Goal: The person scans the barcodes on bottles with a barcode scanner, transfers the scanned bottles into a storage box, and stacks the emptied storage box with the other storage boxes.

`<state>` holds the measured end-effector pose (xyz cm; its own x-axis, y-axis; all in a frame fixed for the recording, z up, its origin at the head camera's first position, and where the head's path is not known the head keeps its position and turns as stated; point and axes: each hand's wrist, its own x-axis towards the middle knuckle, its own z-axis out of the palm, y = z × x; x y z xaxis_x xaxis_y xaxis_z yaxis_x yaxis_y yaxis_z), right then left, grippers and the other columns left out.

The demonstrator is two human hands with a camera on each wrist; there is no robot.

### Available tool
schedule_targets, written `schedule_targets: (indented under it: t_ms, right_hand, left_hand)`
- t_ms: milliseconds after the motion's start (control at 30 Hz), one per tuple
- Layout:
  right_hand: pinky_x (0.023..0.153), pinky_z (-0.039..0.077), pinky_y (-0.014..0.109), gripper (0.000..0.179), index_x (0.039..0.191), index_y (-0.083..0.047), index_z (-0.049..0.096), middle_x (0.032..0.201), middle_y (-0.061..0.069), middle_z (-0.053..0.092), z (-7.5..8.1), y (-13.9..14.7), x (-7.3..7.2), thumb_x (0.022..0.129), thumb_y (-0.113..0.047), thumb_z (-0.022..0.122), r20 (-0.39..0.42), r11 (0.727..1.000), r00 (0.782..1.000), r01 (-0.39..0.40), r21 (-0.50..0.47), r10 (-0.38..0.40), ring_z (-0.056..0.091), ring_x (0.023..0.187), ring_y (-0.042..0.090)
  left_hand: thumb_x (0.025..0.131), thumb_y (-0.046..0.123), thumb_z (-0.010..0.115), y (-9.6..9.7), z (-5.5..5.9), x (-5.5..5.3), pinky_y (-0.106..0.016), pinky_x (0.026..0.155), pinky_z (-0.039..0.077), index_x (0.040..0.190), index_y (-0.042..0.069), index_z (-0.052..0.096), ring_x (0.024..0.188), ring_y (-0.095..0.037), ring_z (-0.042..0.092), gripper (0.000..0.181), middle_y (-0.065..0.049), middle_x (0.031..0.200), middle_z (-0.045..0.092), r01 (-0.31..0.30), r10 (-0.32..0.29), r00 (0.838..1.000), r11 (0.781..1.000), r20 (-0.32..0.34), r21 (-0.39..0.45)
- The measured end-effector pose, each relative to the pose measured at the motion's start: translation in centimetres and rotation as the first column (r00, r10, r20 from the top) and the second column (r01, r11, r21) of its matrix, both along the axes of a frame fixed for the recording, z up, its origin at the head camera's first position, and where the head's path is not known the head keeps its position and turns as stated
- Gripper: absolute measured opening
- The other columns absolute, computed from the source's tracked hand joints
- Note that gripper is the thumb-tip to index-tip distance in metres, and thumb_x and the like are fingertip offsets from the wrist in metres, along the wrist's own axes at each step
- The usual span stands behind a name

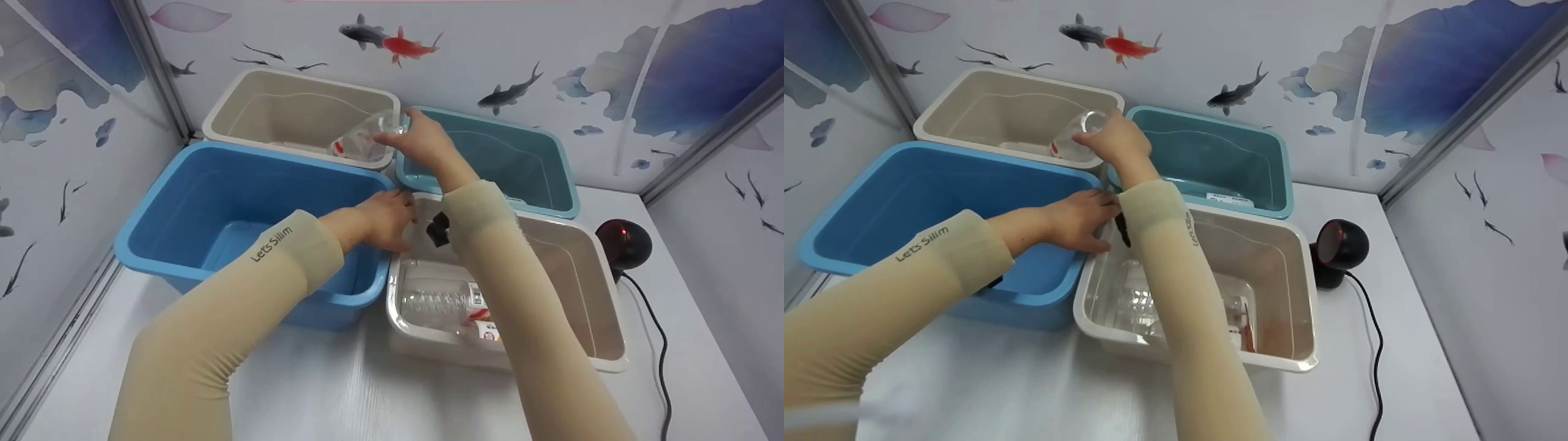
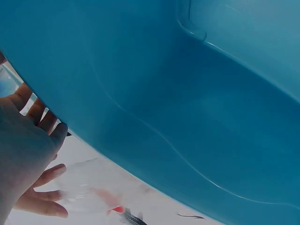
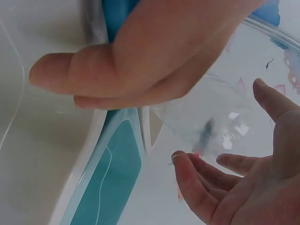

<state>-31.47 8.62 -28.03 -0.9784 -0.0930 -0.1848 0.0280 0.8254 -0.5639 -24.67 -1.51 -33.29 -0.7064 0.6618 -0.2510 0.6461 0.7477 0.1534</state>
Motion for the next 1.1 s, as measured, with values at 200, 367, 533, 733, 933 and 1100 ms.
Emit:
schedule_targets:
  t_ms: [200,367,533,733,933,1100]
  right_hand:
    - [0.109,0.035,0.04,0.074,0.145,-0.01,0.031,0.149,0.009,0.036,0.4,1.1,0.0,0.088,-0.05,0.056,0.059,0.999,0.998,-0.015,0.046,0.012,0.037,0.135,0.024]
    - [0.092,0.048,0.034,0.059,0.131,-0.007,0.048,0.123,0.01,0.053,0.7,2.8,0.0,0.088,-0.047,0.056,0.079,0.998,0.997,-0.029,0.06,0.024,0.053,0.105,0.022]
    - [0.083,0.049,0.032,0.055,0.13,-0.007,0.051,0.111,0.009,0.056,1.1,5.2,0.5,0.09,-0.045,0.054,0.116,0.992,0.991,-0.079,0.099,0.067,0.052,0.093,0.019]
    - [0.091,0.049,0.039,0.051,0.128,-0.007,0.053,0.115,0.014,0.059,0.9,8.3,1.3,0.09,-0.041,0.056,0.209,0.973,0.968,-0.174,0.149,0.141,0.057,0.103,0.028]
    - [0.101,0.042,0.046,0.065,0.141,-0.01,0.036,0.137,0.014,0.047,0.6,8.3,0.8,0.089,-0.04,0.059,0.094,0.981,0.986,-0.15,0.125,0.139,0.049,0.12,0.03]
    - [0.105,0.039,0.043,0.071,0.145,-0.013,0.028,0.144,0.013,0.041,-0.7,6.3,-0.5,0.088,-0.037,0.062,-0.051,0.984,0.985,-0.163,0.072,0.166,0.042,0.131,0.028]
  left_hand:
    - [0.086,0.035,0.062,0.1,0.1,0.2,-0.039,0.112,0.027,0.13,0.01,0.053,0.129,-0.026,0.035,0.051,-0.011,0.139,0.042,-0.005,0.005,1.0,1.0,-0.002,0.009]
    - [0.085,0.033,0.063,0.2,0.0,0.2,-0.039,0.11,0.029,0.128,0.008,0.053,0.127,-0.026,0.036,0.051,-0.011,0.138,0.041,-0.013,0.013,1.0,1.0,0.012,0.028]
    - [0.084,0.032,0.062,0.2,0.0,0.0,-0.039,0.109,0.03,0.128,0.008,0.053,0.126,-0.027,0.037,0.051,-0.012,0.138,0.042,-0.005,0.005,1.0,1.0,0.01,0.025]
    - [0.085,0.034,0.06,-0.3,0.4,-0.2,-0.04,0.11,0.029,0.13,0.01,0.051,0.124,-0.026,0.036,0.051,-0.011,0.136,0.042,-0.035,0.033,0.998,0.999,0.045,0.025]
    - [0.085,0.034,0.06,-0.5,0.3,-0.1,-0.041,0.109,0.03,0.129,0.011,0.051,0.123,-0.026,0.036,0.051,-0.011,0.136,0.041,-0.058,0.057,0.997,0.998,0.055,0.022]
    - [0.085,0.033,0.061,0.6,-0.3,0.2,-0.04,0.109,0.03,0.129,0.012,0.053,0.124,-0.026,0.036,0.049,-0.011,0.138,0.041,-0.039,0.039,0.999,0.999,0.035,0.016]
